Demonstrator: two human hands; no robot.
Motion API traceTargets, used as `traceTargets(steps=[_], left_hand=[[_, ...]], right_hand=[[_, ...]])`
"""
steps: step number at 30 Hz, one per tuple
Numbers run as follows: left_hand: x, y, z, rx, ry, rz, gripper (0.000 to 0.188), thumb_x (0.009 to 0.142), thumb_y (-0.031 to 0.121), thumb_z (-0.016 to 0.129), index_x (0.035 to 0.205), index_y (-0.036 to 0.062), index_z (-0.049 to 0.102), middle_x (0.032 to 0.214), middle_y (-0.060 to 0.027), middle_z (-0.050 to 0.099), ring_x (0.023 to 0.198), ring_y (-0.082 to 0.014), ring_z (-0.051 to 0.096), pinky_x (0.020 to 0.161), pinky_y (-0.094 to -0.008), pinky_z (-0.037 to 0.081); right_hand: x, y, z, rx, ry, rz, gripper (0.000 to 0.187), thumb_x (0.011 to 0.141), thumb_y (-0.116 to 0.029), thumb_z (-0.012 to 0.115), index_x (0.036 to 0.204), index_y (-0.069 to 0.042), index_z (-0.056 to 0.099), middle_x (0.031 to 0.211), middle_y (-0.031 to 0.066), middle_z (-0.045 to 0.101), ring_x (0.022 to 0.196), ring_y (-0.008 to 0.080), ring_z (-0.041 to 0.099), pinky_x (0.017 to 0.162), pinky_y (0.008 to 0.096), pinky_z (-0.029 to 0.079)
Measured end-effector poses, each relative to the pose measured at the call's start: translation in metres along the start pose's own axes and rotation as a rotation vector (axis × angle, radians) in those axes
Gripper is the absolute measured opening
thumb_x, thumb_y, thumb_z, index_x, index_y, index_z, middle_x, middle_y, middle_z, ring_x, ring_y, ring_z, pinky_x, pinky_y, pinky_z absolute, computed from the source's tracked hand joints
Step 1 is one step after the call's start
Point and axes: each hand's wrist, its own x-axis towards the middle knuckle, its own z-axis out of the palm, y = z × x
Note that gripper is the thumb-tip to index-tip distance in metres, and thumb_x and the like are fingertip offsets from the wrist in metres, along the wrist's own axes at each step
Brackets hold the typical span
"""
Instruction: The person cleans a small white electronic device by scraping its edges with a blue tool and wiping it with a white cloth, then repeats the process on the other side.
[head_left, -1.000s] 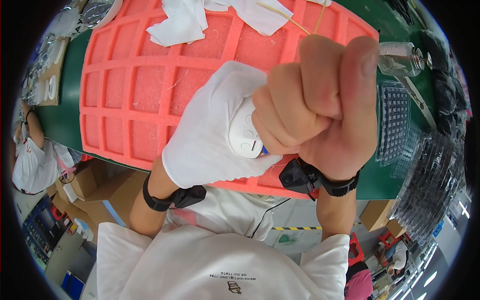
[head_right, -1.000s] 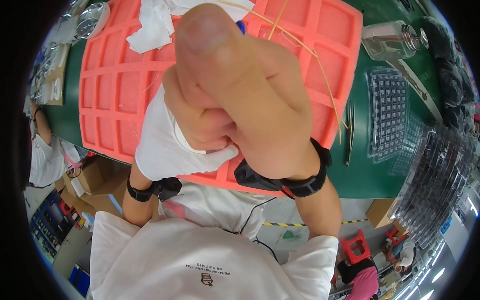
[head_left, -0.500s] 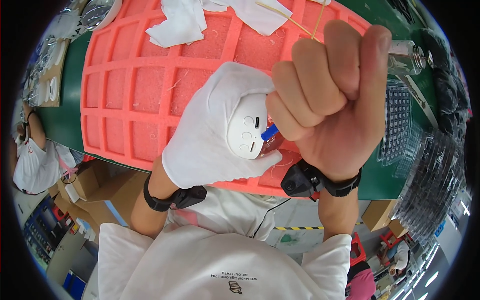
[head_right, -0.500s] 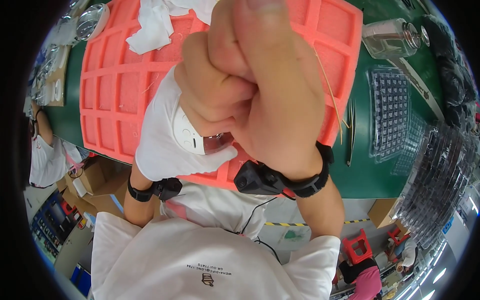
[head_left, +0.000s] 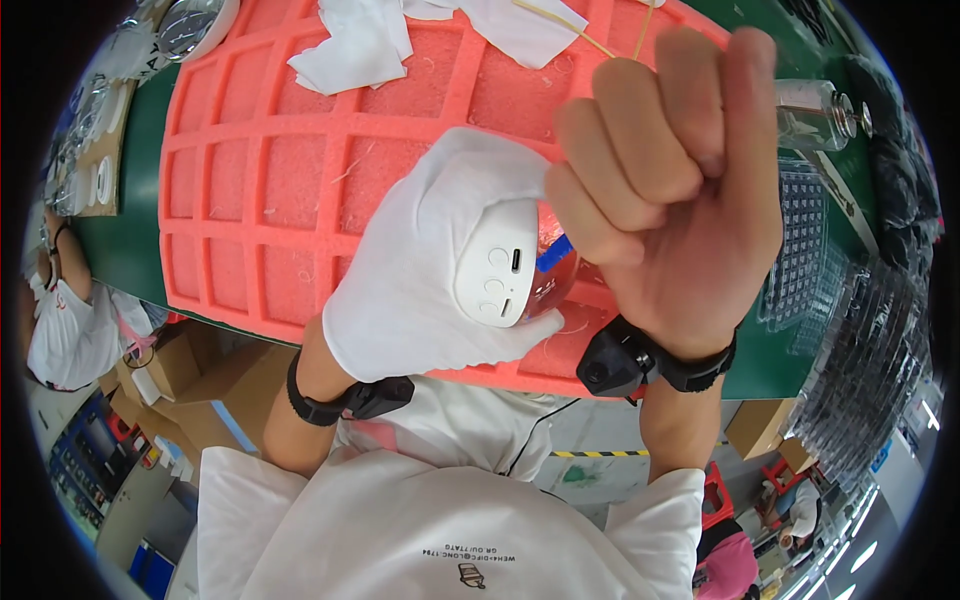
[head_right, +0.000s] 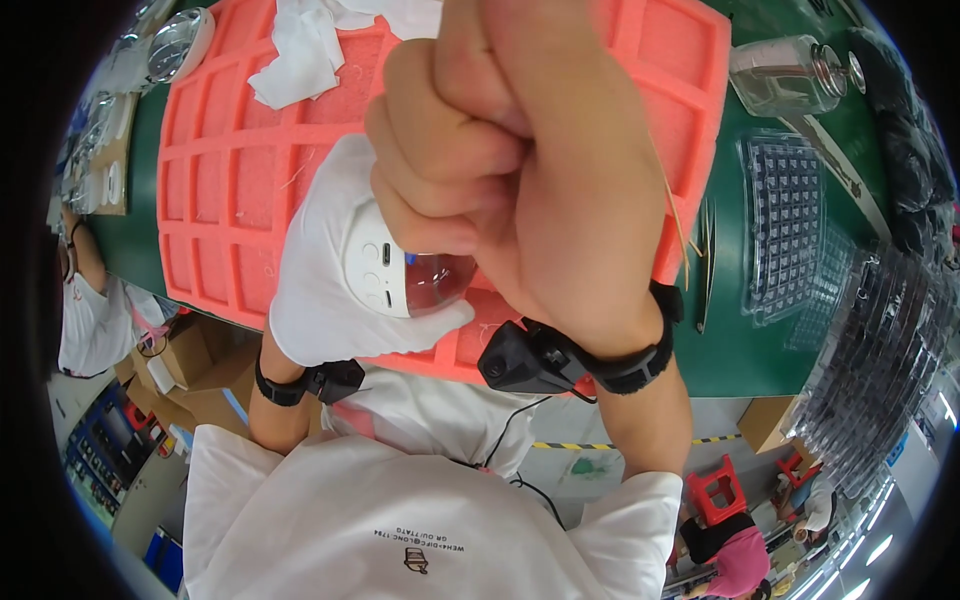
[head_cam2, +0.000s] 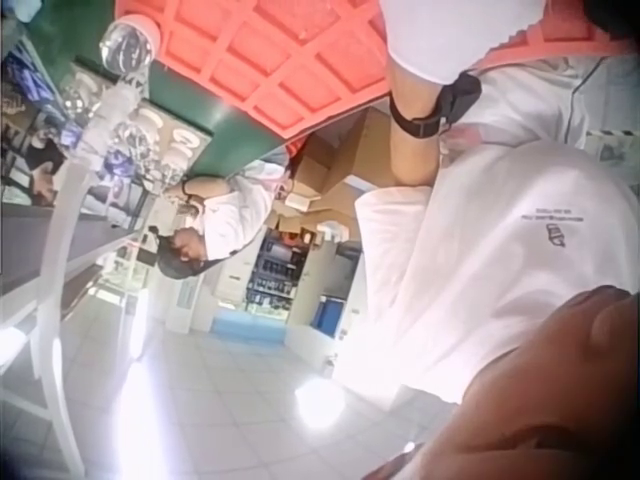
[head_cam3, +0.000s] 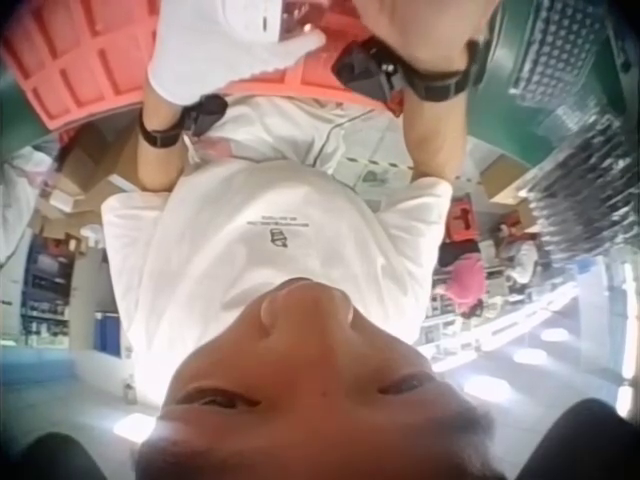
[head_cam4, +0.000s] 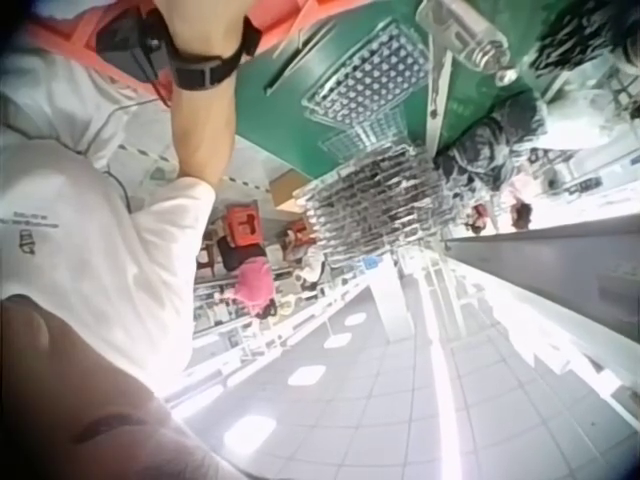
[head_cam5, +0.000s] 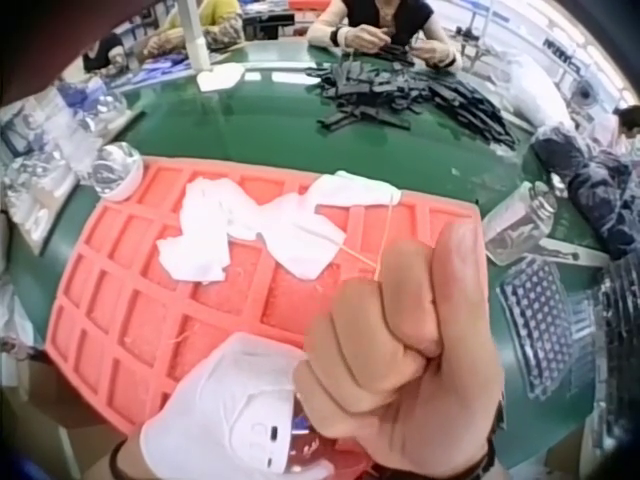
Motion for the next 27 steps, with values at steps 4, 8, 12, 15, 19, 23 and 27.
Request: traceTargets(steps=[4, 8, 12, 15, 19, 23, 27], left_hand=[[0.004, 0.001, -0.007, 0.125, -0.031, 0.131, 0.074, 0.059, 0.012, 0.09, 0.125, 0.011, 0.058, 0.116, -0.0137, 0.058, 0.101, -0.0326, 0.06, 0.085, -0.0407, 0.052], [0.005, 0.001, -0.009, 0.2, -0.035, 0.124, 0.075, 0.058, 0.013, 0.09, 0.126, 0.0098, 0.059, 0.116, -0.0134, 0.058, 0.101, -0.0319, 0.06, 0.086, -0.0404, 0.052], [-0.002, 0.012, -0.003, -0.121, -0.022, -0.376, 0.078, 0.059, 0.008, 0.094, 0.126, 0.0036, 0.053, 0.113, -0.0064, 0.061, 0.098, -0.0174, 0.062, 0.086, -0.0341, 0.053], [0.001, 0.008, -0.006, 0.065, -0.086, -0.127, 0.078, 0.06, 0.006, 0.093, 0.127, 0.004, 0.052, 0.113, -0.0064, 0.062, 0.096, -0.015, 0.063, 0.082, -0.0323, 0.054], [0.001, 0.009, -0.008, 0.238, -0.074, 0.037, 0.078, 0.061, 0.003, 0.092, 0.128, 0.0039, 0.052, 0.113, -0.0072, 0.063, 0.096, -0.0147, 0.062, 0.081, -0.0315, 0.054], [-0.001, 0.007, -0.001, 0.04, 0.002, -0.074, 0.071, 0.059, 0.014, 0.09, 0.123, 0.0082, 0.061, 0.116, -0.0126, 0.059, 0.102, -0.0307, 0.061, 0.088, -0.0402, 0.051], [0.005, 0.006, -0.003, 0.104, 0.015, 0.068, 0.062, 0.063, 0.012, 0.088, 0.12, 0.0068, 0.063, 0.116, -0.0123, 0.06, 0.1, -0.0296, 0.061, 0.088, -0.0401, 0.05]], right_hand=[[0.008, -0.001, 0.04, -0.503, 0.406, -0.076, 0.043, 0.114, -0.036, 0.024, 0.077, -0.013, 0.03, 0.067, -0.0041, 0.029, 0.056, 0.009, 0.023, 0.047, 0.0239, 0.027], [0.004, -0.003, 0.046, -0.421, 0.588, -0.138, 0.043, 0.114, -0.036, 0.024, 0.077, -0.014, 0.03, 0.066, -0.0041, 0.028, 0.055, 0.0088, 0.023, 0.046, 0.024, 0.026], [0.002, -0.004, 0.015, -0.229, 0.147, -0.001, 0.044, 0.113, -0.038, 0.026, 0.076, -0.014, 0.029, 0.064, -0.0043, 0.026, 0.054, 0.0084, 0.022, 0.045, 0.0251, 0.026], [0.001, -0.005, 0.01, -0.283, 0.17, 0.005, 0.045, 0.113, -0.039, 0.026, 0.076, -0.013, 0.029, 0.064, -0.004, 0.026, 0.053, 0.0086, 0.021, 0.045, 0.0257, 0.026], [-0.001, -0.004, 0.012, -0.67, 0.287, -0.317, 0.045, 0.113, -0.038, 0.025, 0.076, -0.014, 0.029, 0.064, -0.0037, 0.028, 0.053, 0.009, 0.022, 0.045, 0.0256, 0.027], [-0.007, -0.017, 0.011, -0.446, 0.14, -0.134, 0.045, 0.113, -0.039, 0.026, 0.075, -0.014, 0.031, 0.064, -0.0032, 0.029, 0.055, 0.0094, 0.022, 0.047, 0.0255, 0.027], [-0.013, -0.016, 0.019, -0.213, 0.228, -0.116, 0.044, 0.112, -0.038, 0.027, 0.075, -0.014, 0.032, 0.065, -0.0028, 0.029, 0.055, 0.0102, 0.022, 0.048, 0.0263, 0.025]])
